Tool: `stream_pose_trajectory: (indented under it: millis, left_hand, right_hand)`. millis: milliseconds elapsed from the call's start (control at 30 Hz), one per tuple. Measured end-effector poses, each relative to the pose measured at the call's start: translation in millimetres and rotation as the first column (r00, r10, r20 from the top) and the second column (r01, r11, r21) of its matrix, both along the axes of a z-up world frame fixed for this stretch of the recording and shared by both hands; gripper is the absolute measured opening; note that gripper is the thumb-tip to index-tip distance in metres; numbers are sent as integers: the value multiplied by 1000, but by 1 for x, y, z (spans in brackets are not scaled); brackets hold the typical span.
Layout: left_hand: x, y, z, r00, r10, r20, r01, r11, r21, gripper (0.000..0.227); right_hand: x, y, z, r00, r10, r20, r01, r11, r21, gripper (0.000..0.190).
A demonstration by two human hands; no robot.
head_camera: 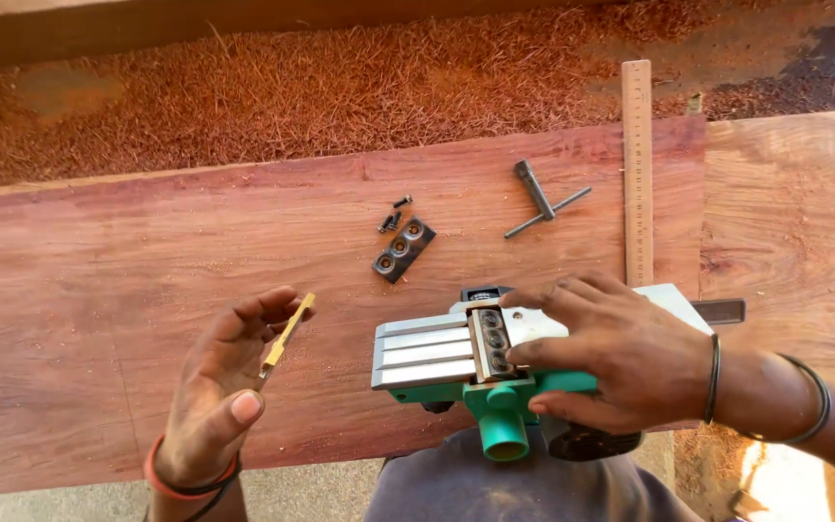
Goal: Adjusting the blades and components of an electric wood planer on a workbench.
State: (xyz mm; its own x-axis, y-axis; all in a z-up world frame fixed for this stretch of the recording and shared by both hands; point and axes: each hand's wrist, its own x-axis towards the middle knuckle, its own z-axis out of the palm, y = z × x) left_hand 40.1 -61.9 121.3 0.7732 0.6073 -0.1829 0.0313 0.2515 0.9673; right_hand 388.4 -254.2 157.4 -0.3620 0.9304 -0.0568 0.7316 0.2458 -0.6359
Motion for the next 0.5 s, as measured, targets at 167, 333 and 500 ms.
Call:
stream_pose_trajectory:
  millis: [167,333,500]
  left_hand:
    - [6,-26,-62,978,152,141,-126,975,-182,98]
    - [27,-39,-85,960,187,210,-118,946,-303,99]
    - [46,-47,-86,906,252,340,-105,912,-397,100]
  right_hand:
    - [-8,6,-8,1000,-4,20,5,999,-36,34]
    - [-10,4,-13,1000,-19,5,20,999,-48,37]
    - [-9,4,-13,1000,-1,-30,-4,988,-155,43]
